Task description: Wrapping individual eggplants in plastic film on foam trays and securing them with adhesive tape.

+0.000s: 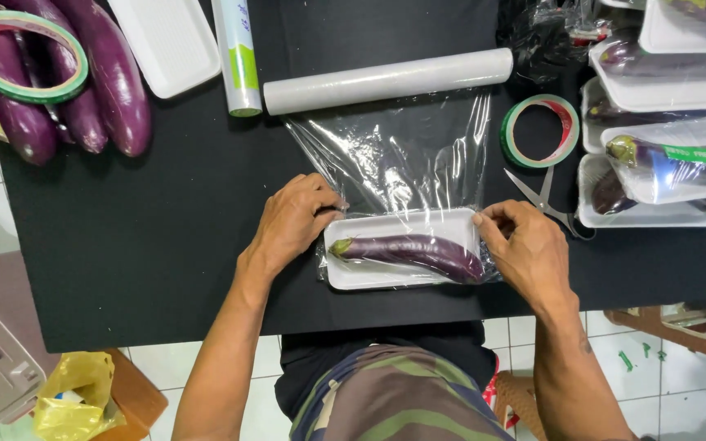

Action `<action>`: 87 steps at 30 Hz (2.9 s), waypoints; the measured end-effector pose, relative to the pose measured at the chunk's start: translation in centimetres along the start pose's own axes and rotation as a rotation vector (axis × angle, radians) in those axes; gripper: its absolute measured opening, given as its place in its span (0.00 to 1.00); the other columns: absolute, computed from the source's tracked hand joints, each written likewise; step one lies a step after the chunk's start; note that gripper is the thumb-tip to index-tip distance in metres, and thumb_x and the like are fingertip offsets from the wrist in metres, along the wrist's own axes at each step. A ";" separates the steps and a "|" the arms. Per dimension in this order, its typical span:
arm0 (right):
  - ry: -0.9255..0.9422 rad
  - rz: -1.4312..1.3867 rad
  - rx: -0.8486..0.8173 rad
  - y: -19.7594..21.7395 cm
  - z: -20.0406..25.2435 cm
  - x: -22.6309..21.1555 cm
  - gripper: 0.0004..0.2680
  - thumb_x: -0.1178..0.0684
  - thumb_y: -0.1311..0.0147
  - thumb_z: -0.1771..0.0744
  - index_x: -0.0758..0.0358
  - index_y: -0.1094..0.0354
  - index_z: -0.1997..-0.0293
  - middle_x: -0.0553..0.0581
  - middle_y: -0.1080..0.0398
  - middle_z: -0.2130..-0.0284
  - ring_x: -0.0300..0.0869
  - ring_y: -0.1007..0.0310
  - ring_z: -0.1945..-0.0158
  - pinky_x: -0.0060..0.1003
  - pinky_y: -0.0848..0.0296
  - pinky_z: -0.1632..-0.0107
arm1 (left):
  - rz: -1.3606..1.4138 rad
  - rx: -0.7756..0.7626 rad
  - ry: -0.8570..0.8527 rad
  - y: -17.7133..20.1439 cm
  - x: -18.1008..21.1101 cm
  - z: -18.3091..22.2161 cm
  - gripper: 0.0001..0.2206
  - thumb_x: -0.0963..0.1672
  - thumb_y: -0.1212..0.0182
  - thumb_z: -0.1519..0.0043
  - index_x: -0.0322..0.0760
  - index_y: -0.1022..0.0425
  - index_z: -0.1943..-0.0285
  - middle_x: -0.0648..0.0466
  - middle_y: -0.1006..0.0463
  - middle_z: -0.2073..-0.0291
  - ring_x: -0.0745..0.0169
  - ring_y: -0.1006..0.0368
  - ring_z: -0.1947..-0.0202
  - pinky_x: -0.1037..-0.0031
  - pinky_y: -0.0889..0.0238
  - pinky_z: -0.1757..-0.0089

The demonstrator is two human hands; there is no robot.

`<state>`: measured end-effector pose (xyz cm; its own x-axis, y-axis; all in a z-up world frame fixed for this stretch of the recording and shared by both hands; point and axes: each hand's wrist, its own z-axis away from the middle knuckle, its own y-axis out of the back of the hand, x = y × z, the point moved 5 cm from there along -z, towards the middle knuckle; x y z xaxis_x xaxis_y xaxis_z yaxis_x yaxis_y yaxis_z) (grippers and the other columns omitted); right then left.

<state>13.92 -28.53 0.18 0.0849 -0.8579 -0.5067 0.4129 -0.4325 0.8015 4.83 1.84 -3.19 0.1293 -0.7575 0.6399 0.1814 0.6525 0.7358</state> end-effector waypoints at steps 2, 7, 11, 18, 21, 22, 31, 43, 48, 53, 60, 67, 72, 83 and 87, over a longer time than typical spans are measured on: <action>-0.018 -0.046 -0.014 -0.8 -0.2 0.8 0.03 0.54 0.37 0.33 0.60 0.21 0.62 0.57 0.26 0.74 0.51 0.22 0.68 0.44 0.28 0.66 | -0.038 -0.015 -0.005 -0.2 0.2 -0.1 0.03 0.42 0.31 0.43 0.44 0.20 0.64 0.57 0.26 0.67 0.55 0.27 0.59 0.64 0.29 0.60; -0.065 -0.121 -0.037 -0.9 -0.1 0.7 0.03 0.54 0.38 0.33 0.60 0.22 0.64 0.56 0.26 0.75 0.50 0.23 0.70 0.43 0.29 0.66 | -0.134 -0.040 -0.016 -1.2 -0.1 -0.1 0.03 0.42 0.32 0.42 0.45 0.22 0.66 0.59 0.27 0.69 0.59 0.27 0.60 0.68 0.29 0.62; -0.119 -0.164 -0.078 -0.2 0.7 0.1 0.04 0.54 0.40 0.32 0.63 0.23 0.63 0.62 0.26 0.76 0.53 0.25 0.70 0.46 0.31 0.66 | -0.212 -0.028 -0.055 -1.6 -0.1 0.5 0.05 0.43 0.36 0.40 0.42 0.27 0.68 0.56 0.32 0.71 0.56 0.29 0.62 0.68 0.32 0.63; -0.191 -0.222 -0.090 -0.8 1.2 1.4 0.05 0.53 0.40 0.32 0.61 0.23 0.63 0.60 0.27 0.78 0.47 0.29 0.73 0.43 0.32 0.67 | -0.051 0.082 0.003 -1.9 -1.5 1.3 0.05 0.43 0.45 0.33 0.40 0.32 0.63 0.51 0.32 0.72 0.48 0.27 0.64 0.63 0.32 0.63; -0.199 -0.219 -0.121 -1.0 1.1 1.2 0.04 0.54 0.41 0.33 0.62 0.23 0.63 0.61 0.26 0.78 0.49 0.28 0.72 0.44 0.32 0.65 | -0.001 0.153 0.056 -1.5 -1.9 1.6 0.04 0.42 0.43 0.34 0.39 0.31 0.62 0.49 0.29 0.74 0.46 0.26 0.67 0.61 0.32 0.63; -0.200 -0.220 -0.121 -0.9 1.0 0.9 0.04 0.54 0.41 0.33 0.62 0.23 0.63 0.61 0.26 0.78 0.49 0.28 0.72 0.44 0.32 0.65 | -0.002 0.151 0.056 -1.3 -1.7 1.6 0.04 0.42 0.43 0.34 0.39 0.31 0.62 0.49 0.29 0.74 0.46 0.26 0.67 0.61 0.32 0.63; -0.067 -0.016 0.014 1.7 0.9 0.3 0.06 0.59 0.45 0.32 0.64 0.21 0.53 0.66 0.23 0.67 0.60 0.22 0.62 0.50 0.26 0.59 | 0.022 0.518 0.255 0.1 2.9 6.7 0.06 0.43 0.48 0.28 0.38 0.25 0.51 0.50 0.27 0.68 0.51 0.27 0.62 0.66 0.32 0.60; 0.000 0.099 -0.115 -0.6 1.6 1.4 0.07 0.53 0.33 0.37 0.60 0.23 0.59 0.56 0.26 0.69 0.52 0.20 0.64 0.50 0.23 0.62 | -0.510 0.052 -0.416 -6.0 14.2 2.0 0.55 0.57 0.20 0.63 0.39 0.41 0.24 0.39 0.37 0.30 0.39 0.47 0.28 0.36 0.59 0.35; 0.078 0.160 -0.184 -1.7 1.3 2.1 0.07 0.48 0.41 0.34 0.56 0.27 0.69 0.52 0.30 0.75 0.51 0.22 0.68 0.46 0.25 0.66 | -0.564 -0.053 -0.415 -7.5 14.1 0.3 0.54 0.56 0.20 0.61 0.39 0.43 0.23 0.42 0.30 0.38 0.45 0.36 0.35 0.37 0.56 0.36; 0.134 0.154 -0.200 -1.7 1.4 2.5 0.08 0.48 0.44 0.33 0.57 0.29 0.70 0.53 0.31 0.76 0.52 0.23 0.69 0.47 0.26 0.67 | -0.580 0.042 -0.476 -7.9 13.9 0.8 0.53 0.56 0.21 0.62 0.39 0.41 0.24 0.43 0.29 0.41 0.48 0.35 0.38 0.37 0.57 0.35; -0.004 -0.181 -0.268 0.3 1.5 2.4 0.06 0.55 0.47 0.33 0.66 0.27 0.65 0.59 0.28 0.80 0.54 0.24 0.71 0.47 0.27 0.66 | -0.509 0.224 -0.545 -7.6 13.1 1.3 0.52 0.54 0.22 0.63 0.42 0.38 0.25 0.44 0.31 0.41 0.49 0.35 0.39 0.36 0.55 0.35; -0.032 -0.293 -0.274 0.5 0.3 2.0 0.07 0.58 0.47 0.35 0.63 0.27 0.54 0.59 0.23 0.75 0.51 0.22 0.68 0.48 0.25 0.63 | -0.490 0.286 -0.567 -7.8 13.1 1.6 0.51 0.53 0.20 0.67 0.43 0.34 0.28 0.44 0.30 0.41 0.48 0.34 0.39 0.35 0.53 0.35; 0.148 -0.288 -0.255 0.1 -2.3 0.7 0.08 0.58 0.40 0.36 0.65 0.24 0.55 0.60 0.22 0.71 0.53 0.22 0.69 0.49 0.24 0.64 | -0.511 0.315 -0.614 -7.8 13.1 1.9 0.48 0.53 0.21 0.66 0.43 0.32 0.31 0.43 0.29 0.41 0.49 0.34 0.38 0.36 0.52 0.35; 0.207 -0.404 -0.147 -1.4 -3.1 0.9 0.02 0.60 0.40 0.35 0.63 0.24 0.68 0.58 0.28 0.75 0.46 0.25 0.72 0.41 0.25 0.67 | -0.500 0.295 -0.608 -8.2 12.8 1.8 0.44 0.53 0.23 0.64 0.42 0.31 0.33 0.43 0.28 0.42 0.48 0.34 0.39 0.36 0.52 0.35; 0.063 -0.517 -0.051 -1.2 -3.5 2.1 0.02 0.61 0.41 0.35 0.63 0.24 0.67 0.54 0.29 0.79 0.40 0.26 0.77 0.35 0.27 0.71 | -0.507 0.246 -0.598 -8.0 13.0 1.5 0.44 0.54 0.24 0.63 0.41 0.31 0.33 0.42 0.27 0.42 0.48 0.33 0.38 0.37 0.53 0.35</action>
<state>16.82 -28.87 -2.97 -0.0876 -0.5167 -0.8517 0.4587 -0.7798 0.4259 3.59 -13.15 -0.44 -0.4650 -0.8678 0.1752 -0.1499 0.2722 0.9505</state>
